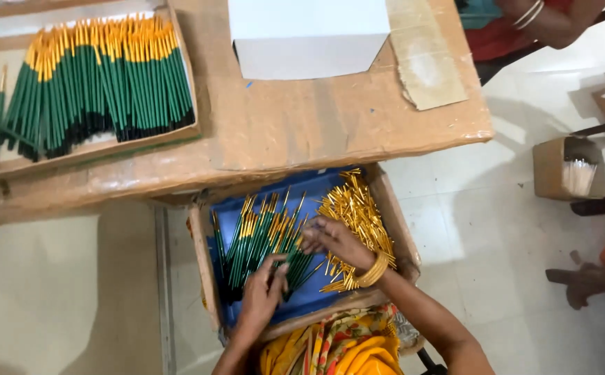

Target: The person assembles paintbrushes by inserting handles into metal ferrules and packs components into boxes.

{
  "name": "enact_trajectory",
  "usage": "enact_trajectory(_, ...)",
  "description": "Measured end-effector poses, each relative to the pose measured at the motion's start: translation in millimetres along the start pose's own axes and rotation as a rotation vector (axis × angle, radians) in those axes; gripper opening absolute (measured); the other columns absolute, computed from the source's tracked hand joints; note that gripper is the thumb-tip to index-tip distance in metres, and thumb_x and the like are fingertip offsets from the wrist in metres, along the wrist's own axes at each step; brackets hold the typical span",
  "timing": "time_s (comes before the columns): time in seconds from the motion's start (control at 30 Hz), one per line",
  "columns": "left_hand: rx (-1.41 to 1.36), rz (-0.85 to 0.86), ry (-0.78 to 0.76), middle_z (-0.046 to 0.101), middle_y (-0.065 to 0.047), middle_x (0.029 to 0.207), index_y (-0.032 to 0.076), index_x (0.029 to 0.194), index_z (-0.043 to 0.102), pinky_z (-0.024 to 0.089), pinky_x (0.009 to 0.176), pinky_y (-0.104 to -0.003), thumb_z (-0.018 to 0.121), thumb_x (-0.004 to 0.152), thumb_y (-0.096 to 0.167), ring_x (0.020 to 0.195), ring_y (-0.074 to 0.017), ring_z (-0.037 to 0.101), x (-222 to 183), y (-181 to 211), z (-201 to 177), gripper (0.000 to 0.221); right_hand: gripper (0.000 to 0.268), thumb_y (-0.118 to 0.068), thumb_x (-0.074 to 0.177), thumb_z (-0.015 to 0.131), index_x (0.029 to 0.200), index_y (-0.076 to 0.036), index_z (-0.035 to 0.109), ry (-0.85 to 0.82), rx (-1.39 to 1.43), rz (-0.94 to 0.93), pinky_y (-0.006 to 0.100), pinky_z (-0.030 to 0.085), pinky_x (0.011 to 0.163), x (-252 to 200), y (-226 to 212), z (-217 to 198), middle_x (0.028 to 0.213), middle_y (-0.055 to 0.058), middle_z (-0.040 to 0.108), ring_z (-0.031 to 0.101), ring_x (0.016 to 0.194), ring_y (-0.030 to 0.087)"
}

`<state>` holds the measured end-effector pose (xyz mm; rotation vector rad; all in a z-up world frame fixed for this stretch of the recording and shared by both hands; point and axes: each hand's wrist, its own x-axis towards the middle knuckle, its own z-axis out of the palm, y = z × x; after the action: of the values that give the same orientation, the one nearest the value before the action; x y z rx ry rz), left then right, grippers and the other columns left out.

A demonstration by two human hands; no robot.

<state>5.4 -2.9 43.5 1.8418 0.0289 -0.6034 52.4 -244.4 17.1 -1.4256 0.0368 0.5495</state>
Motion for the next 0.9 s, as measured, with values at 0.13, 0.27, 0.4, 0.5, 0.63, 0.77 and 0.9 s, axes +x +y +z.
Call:
enact_trajectory(0.13, 0.654, 0.622, 0.487, 0.073, -0.017, 0.110, 0.005, 0.127, 0.064, 0.054, 0.083, -0.043, 0.059, 0.100, 0.028, 0.097, -0.0330, 0.068, -4.6, 15.4, -14.1, 0.036, 0.033, -0.030, 0.098, 0.060, 0.124, -0.011, 0.056, 0.099, -0.265, 0.075, 0.027, 0.060, 0.067, -12.6, 6.6, -12.4, 0.091, 0.004, 0.075, 0.073, 0.080, 0.012)
enact_trajectory(0.27, 0.033, 0.546, -0.034, 0.074, -0.015, 0.121, 0.004, 0.122, 0.071, 0.052, 0.100, -0.042, 0.060, 0.103, 0.026, 0.114, -0.0294, 0.070, -33.1, 103.7, -26.9, 0.031, 0.030, -0.022, 0.101, 0.063, 0.121, 0.001, 0.063, 0.100, -0.259, 0.045, 0.030, 0.064, 0.071, -8.1, 44.1, -43.3, 0.098, 0.009, 0.072, 0.074, 0.083, 0.015)
enact_trajectory(0.4, -0.383, 0.817, -0.953, 0.067, -0.012, 0.128, 0.003, 0.129, 0.066, 0.048, 0.111, -0.038, 0.050, 0.112, 0.042, 0.121, -0.0255, 0.062, -71.2, 207.1, -41.9, 0.046, 0.034, -0.014, 0.100, 0.062, 0.130, 0.000, 0.055, 0.205, -0.043, -0.105, 0.030, 0.063, 0.078, -9.3, 62.2, -54.9, 0.108, 0.008, 0.070, 0.073, 0.093, 0.015)
enact_trajectory(0.5, -0.673, 0.887, -1.352, 0.054, -0.009, 0.122, 0.004, 0.119, 0.056, 0.042, 0.108, -0.029, 0.049, 0.117, 0.049, 0.120, -0.0200, 0.052, -65.9, 190.8, 4.5, 0.045, 0.032, -0.012, 0.100, 0.065, 0.127, 0.004, 0.057, 0.238, -0.024, -0.117, 0.031, 0.062, 0.077, -9.8, 63.6, -50.4, 0.107, 0.011, 0.070, 0.074, 0.092, 0.018)
enact_trajectory(0.63, -0.880, 0.725, -1.421, 0.057, -0.010, 0.108, -0.002, 0.110, 0.062, 0.043, 0.102, -0.032, 0.060, 0.109, 0.049, 0.111, -0.0255, 0.055, -66.3, 180.3, 22.9, 0.051, 0.033, -0.015, 0.099, 0.064, 0.127, 0.001, 0.058, 0.264, -0.084, -0.088, 0.029, 0.061, 0.072, -3.9, 67.2, -54.0, 0.109, 0.009, 0.071, 0.075, 0.091, 0.018)
enact_trajectory(0.77, -0.752, 0.782, -1.365, 0.060, -0.008, 0.107, 0.002, 0.103, 0.064, 0.046, 0.099, -0.032, 0.060, 0.113, 0.046, 0.106, -0.0227, 0.059, -59.3, 187.4, 8.7, 0.046, 0.029, -0.017, 0.101, 0.064, 0.124, 0.001, 0.063, 0.225, -0.170, -0.126, 0.027, 0.059, 0.072, -13.1, 54.7, -47.4, 0.106, 0.008, 0.073, 0.074, 0.090, 0.016)
enact_trajectory(0.9, -0.445, 0.557, -0.827, 0.073, -0.016, 0.102, 0.000, 0.097, 0.074, 0.053, 0.096, -0.041, 0.072, 0.098, 0.034, 0.104, -0.0299, 0.069, -62.1, 199.1, -2.0, 0.033, 0.028, -0.017, 0.100, 0.062, 0.124, -0.002, 0.061, 0.339, -0.037, -0.091, 0.027, 0.057, 0.066, -19.1, 35.5, -39.4, 0.102, 0.007, 0.074, 0.074, 0.085, 0.016)
